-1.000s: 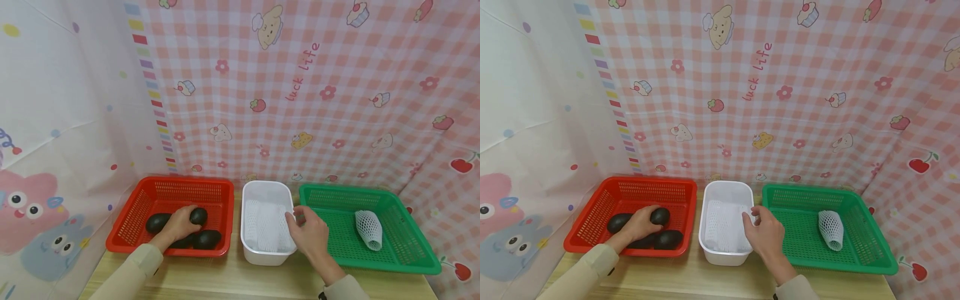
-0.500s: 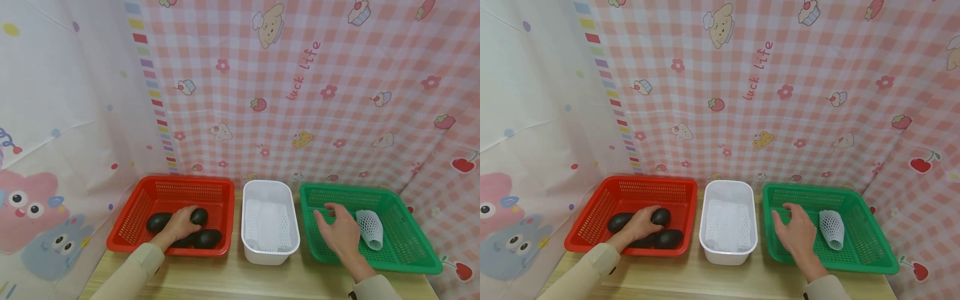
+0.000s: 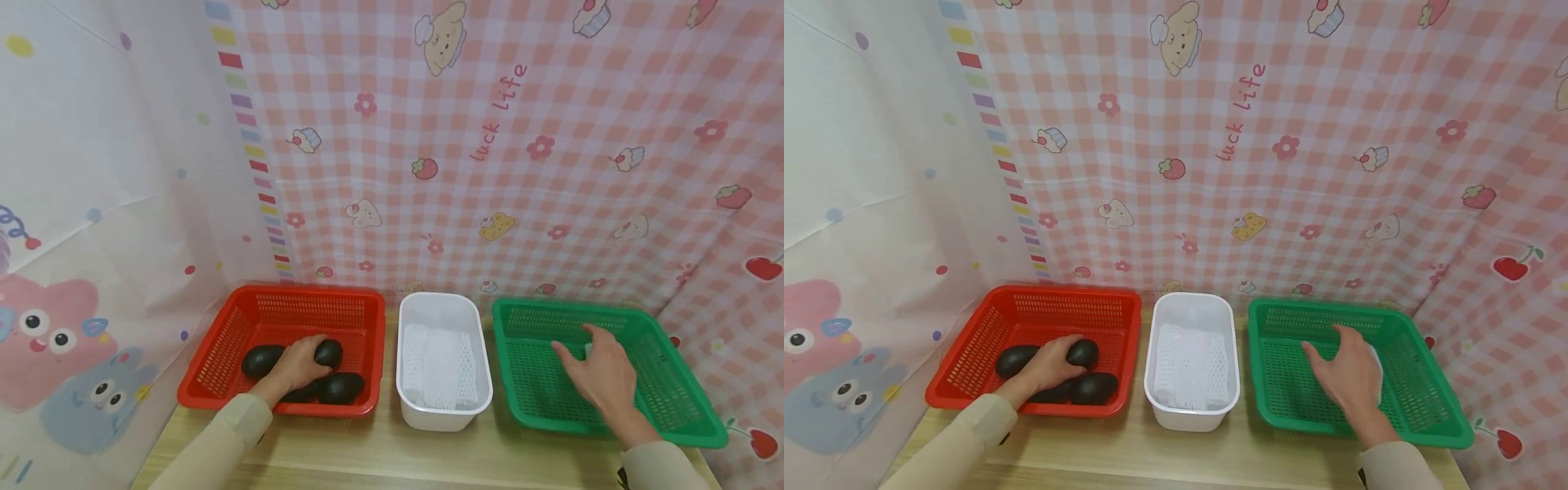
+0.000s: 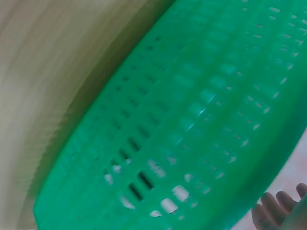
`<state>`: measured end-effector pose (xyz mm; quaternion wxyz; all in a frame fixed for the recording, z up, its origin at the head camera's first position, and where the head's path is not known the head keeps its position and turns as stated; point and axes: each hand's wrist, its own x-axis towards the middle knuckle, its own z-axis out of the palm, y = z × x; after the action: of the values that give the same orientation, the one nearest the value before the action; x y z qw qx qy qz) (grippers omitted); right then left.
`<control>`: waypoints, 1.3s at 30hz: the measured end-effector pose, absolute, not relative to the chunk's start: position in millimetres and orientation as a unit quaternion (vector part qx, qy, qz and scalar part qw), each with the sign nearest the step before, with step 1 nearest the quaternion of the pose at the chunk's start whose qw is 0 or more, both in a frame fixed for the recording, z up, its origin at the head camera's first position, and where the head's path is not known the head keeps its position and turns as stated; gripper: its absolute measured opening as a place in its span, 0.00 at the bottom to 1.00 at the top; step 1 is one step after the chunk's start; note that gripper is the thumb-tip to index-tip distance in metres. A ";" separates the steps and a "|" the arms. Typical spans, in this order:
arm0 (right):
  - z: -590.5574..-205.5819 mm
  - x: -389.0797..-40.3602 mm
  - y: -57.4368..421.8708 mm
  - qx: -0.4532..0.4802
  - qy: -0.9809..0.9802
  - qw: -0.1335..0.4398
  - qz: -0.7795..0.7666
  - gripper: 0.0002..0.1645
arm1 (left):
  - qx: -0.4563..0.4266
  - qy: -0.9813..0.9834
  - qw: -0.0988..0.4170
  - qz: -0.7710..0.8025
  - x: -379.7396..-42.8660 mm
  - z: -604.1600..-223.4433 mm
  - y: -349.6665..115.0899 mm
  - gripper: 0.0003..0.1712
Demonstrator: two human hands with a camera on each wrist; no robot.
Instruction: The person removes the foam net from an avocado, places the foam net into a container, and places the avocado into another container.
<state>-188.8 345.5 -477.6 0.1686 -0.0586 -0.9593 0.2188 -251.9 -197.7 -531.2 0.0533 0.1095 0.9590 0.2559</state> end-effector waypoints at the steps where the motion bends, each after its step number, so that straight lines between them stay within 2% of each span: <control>1: -479.0 -190.5 349.6 -0.061 -0.962 0.159 0.215 0.50 | 0.111 0.959 0.053 0.256 -251.5 -530.4 -197.2 0.42; 5: -485.6 -198.5 367.0 -0.072 -0.970 0.120 0.199 0.58 | 0.109 0.957 0.055 0.263 -250.8 -528.3 -195.2 0.42; 18: -492.3 -211.2 404.5 -0.110 -0.980 -0.010 0.163 0.73 | 0.107 0.958 0.051 0.261 -253.1 -531.4 -196.6 0.43; 27: -497.6 -219.9 421.7 -0.135 -0.972 -0.088 0.169 0.79 | 0.104 0.959 0.051 0.260 -251.0 -529.9 -197.0 0.42; 39: -504.0 -225.9 433.0 -0.132 -0.965 -0.132 0.185 0.76 | 0.100 0.960 0.052 0.258 -251.3 -530.4 -196.7 0.42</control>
<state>-225.9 433.0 -504.0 -0.1320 -0.1320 -0.9649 0.1846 -251.3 -196.7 -530.4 0.0522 0.0997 0.9596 0.2579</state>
